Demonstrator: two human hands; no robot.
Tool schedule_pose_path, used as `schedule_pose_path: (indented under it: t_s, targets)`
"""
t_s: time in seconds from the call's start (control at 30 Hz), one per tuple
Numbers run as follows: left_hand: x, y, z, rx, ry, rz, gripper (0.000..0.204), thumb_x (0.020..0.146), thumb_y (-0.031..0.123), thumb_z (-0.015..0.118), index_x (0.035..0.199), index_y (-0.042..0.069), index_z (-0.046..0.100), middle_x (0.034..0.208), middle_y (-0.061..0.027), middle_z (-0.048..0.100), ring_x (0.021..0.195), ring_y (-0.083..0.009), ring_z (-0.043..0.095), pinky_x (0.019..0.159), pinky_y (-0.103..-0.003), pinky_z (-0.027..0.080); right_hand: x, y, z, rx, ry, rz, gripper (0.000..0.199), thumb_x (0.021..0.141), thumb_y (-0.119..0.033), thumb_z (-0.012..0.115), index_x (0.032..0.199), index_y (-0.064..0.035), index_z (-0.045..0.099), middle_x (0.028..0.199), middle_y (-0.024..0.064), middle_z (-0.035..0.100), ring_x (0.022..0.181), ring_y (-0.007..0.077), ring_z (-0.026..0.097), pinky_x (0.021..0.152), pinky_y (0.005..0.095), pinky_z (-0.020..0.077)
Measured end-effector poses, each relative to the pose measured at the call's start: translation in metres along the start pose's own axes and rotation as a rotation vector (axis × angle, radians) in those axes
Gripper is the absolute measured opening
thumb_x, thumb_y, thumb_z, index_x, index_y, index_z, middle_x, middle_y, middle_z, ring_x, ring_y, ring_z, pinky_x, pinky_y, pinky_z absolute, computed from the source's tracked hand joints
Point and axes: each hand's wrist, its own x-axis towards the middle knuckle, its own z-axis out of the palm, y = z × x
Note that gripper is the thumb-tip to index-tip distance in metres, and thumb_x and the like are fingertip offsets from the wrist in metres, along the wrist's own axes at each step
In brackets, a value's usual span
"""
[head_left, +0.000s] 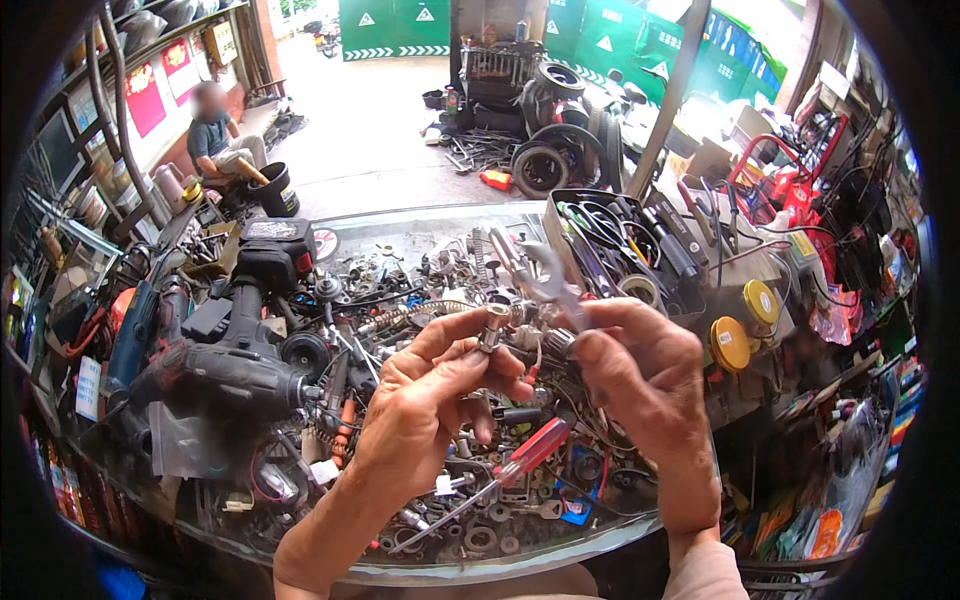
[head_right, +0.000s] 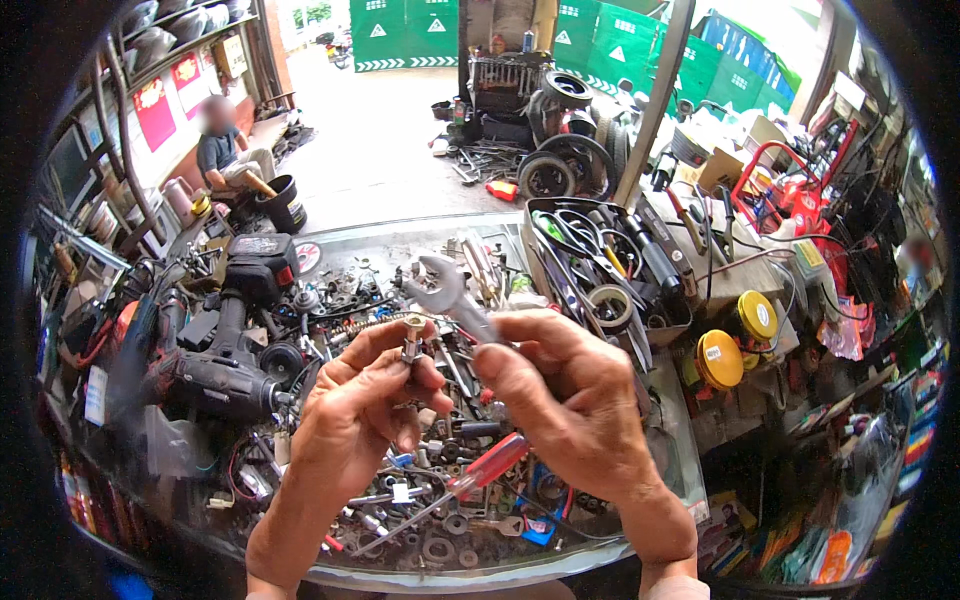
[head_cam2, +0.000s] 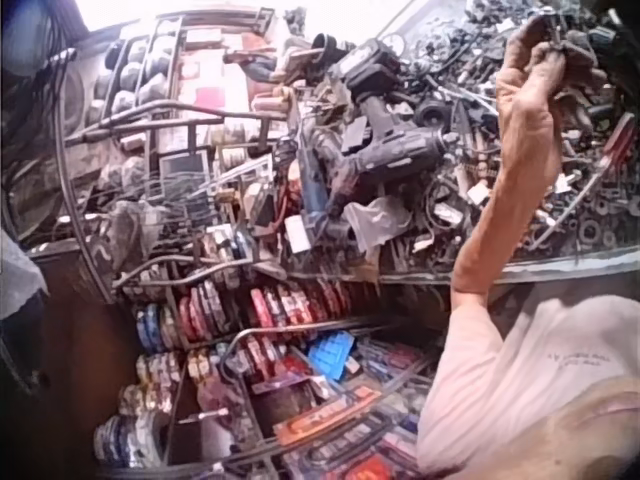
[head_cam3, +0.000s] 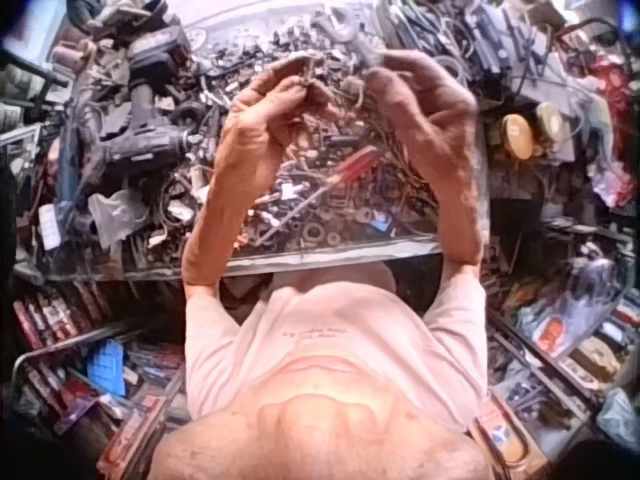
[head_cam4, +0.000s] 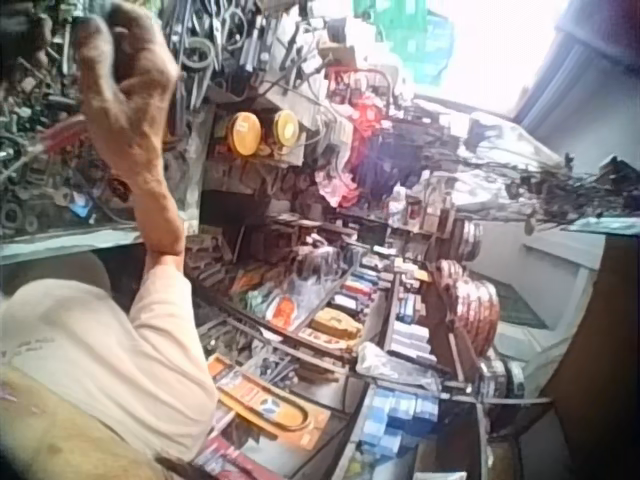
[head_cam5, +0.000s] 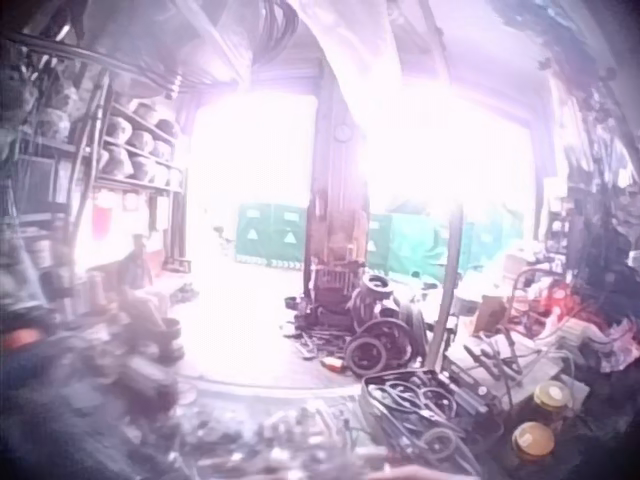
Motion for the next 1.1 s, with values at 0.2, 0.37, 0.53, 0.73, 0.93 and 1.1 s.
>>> schedule_pose_path:
  t_s: [0.2,0.37,0.53,0.73,0.93,1.1]
  targets:
    - [0.004,-0.004,-0.008,-0.084,0.071,0.046,0.022,0.093,0.012,0.05,0.113,0.004,0.054,0.086,-0.0107,0.063,0.072,-0.0174,0.064,0.041,-0.021,0.045,0.002,-0.003,-0.01,-0.139,0.0,-0.024,0.027,0.083,-0.011,0.068,0.103,0.0061,0.062,0.086,0.0046,0.065,0.075,0.0042,0.054,0.065,0.0182,0.0434]
    - [0.006,-0.006,-0.011,-0.021,0.031,0.167,0.02,0.093,0.014,0.052,0.11,0.005,0.055,0.087,-0.0105,0.064,0.072,-0.0158,0.064,0.041,-0.021,0.043,-0.001,-0.004,-0.006,-0.171,-0.133,0.075,0.026,0.082,-0.012,0.069,0.101,0.0055,0.063,0.082,0.0013,0.063,0.074,0.0034,0.053,0.063,0.0174,0.0426]
    - [0.003,-0.001,-0.013,0.094,-0.097,0.243,0.023,0.094,0.014,0.05,0.115,0.004,0.051,0.089,-0.0114,0.064,0.068,-0.0149,0.062,0.042,-0.023,0.043,-0.003,-0.003,-0.003,-0.115,-0.148,0.046,0.025,0.083,-0.011,0.068,0.101,0.0054,0.063,0.077,0.0004,0.062,0.07,0.0025,0.052,0.06,0.0162,0.042]
    - [-0.001,-0.002,-0.001,0.142,-0.034,0.311,0.021,0.095,0.015,0.049,0.112,0.003,0.048,0.089,-0.0089,0.06,0.055,-0.0099,0.054,0.044,-0.02,0.041,-0.007,-0.008,-0.001,-0.122,-0.232,0.076,0.024,0.087,-0.014,0.063,0.103,0.0046,0.061,0.073,-0.0022,0.058,0.064,0.0012,0.049,0.053,0.0179,0.0408]
    - [0.001,-0.002,-0.002,0.031,-0.04,0.394,0.017,0.095,0.012,0.047,0.111,0.005,0.048,0.099,-0.0083,0.058,0.065,-0.0126,0.056,0.049,-0.023,0.045,-0.007,-0.004,0.007,0.084,-0.327,0.255,0.023,0.094,-0.021,0.053,0.101,0.001,0.058,0.062,-0.0009,0.054,0.048,0.0029,0.046,0.042,0.0191,0.0353]
    - [0.001,0.0,-0.005,0.041,-0.067,0.366,0.018,0.095,0.012,0.047,0.112,0.005,0.048,0.097,-0.0081,0.059,0.063,-0.0126,0.056,0.049,-0.023,0.045,-0.004,-0.007,0.007,0.225,-0.413,0.326,0.025,0.096,-0.02,0.049,0.099,0.0031,0.057,0.059,0.0016,0.055,0.045,0.0057,0.049,0.04,0.0197,0.0377]
